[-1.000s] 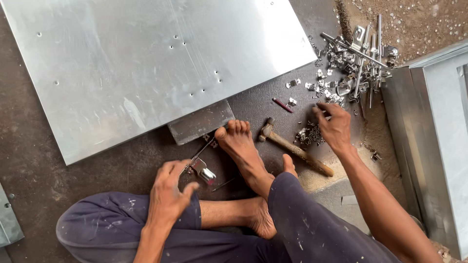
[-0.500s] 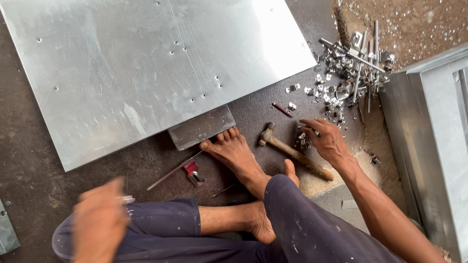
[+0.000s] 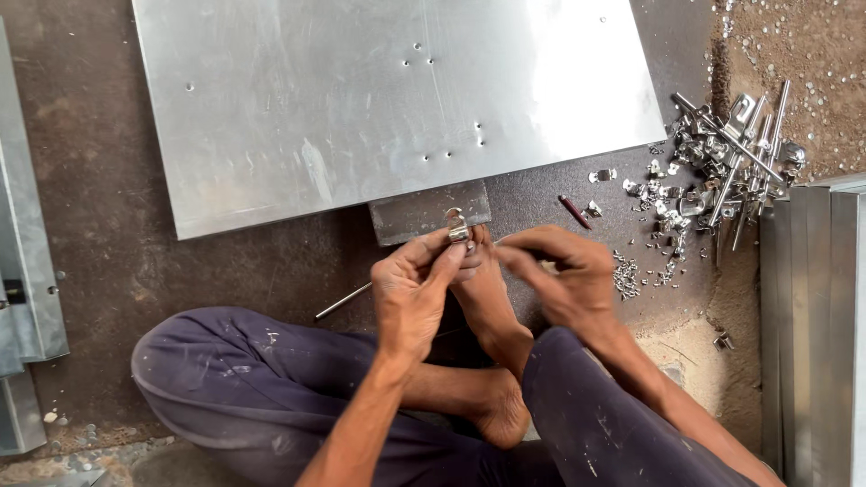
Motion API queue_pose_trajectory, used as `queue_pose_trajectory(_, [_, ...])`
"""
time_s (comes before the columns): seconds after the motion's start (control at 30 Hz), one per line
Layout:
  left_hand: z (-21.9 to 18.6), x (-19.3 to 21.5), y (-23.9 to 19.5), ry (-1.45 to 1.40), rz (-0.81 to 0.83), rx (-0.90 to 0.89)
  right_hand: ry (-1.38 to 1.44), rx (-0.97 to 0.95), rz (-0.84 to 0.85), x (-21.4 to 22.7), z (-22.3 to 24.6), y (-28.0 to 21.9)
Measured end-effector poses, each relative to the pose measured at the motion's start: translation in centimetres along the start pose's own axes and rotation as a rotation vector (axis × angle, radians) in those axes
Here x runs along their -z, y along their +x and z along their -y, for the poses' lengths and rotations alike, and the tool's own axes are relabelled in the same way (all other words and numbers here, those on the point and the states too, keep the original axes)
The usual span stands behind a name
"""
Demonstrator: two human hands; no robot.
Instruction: The person assembles a metal box, using a hammer and a punch to secure metal components to a sheet and then fitting a latch mechanism with bolts.
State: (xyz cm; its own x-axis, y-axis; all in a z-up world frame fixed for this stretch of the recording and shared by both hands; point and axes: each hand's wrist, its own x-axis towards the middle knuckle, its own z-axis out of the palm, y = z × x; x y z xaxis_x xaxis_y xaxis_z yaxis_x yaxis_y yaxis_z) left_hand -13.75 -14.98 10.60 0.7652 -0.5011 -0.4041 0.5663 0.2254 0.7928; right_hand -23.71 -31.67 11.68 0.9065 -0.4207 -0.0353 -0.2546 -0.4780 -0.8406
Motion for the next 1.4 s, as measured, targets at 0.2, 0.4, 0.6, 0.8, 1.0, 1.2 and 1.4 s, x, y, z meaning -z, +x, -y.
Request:
queue_pose_trajectory(0.2, [-0.2, -0.8, -0.5, 0.062, -0.002, -0.002, 0.001, 0.082, 0.032, -1.4, 2.7, 1.5])
queue_pose_trajectory(0.4, [-0.2, -0.4, -1.0, 0.148, 0.008, 0.03, 0.099, -0.035, 0.101, -1.0, 2.4, 1.2])
queue_pose_trajectory(0.6, [-0.1, 0.5, -1.2, 0.176, 0.054, 0.012, 0.2, -0.353, 0.142, -0.3, 2.2, 1.1])
queue_pose_trajectory(0.8, [0.0, 1.0, -1.6, 0.04, 0.06, 0.115, 0.105, -0.138, 0.078, -1.2, 1.8, 0.4])
queue_pose_trajectory(1.0, [-0.5, 0.9, -1.8, 0.345, -0.019, 0.036, 0.397, -0.336, 0.029, -0.6, 0.9, 0.3])
queue_pose_trajectory(1.2, [-1.8, 0.2, -2.4, 0.581, 0.006, -0.128, 0.285, -0.037, 0.114, -0.7, 1.7, 1.3])
queue_pose_trajectory(1.4, [-2.6, 1.3, -0.6, 0.886, 0.142, -0.285, -0.033, -0.081, 0.146, -0.4, 2.6, 3.5])
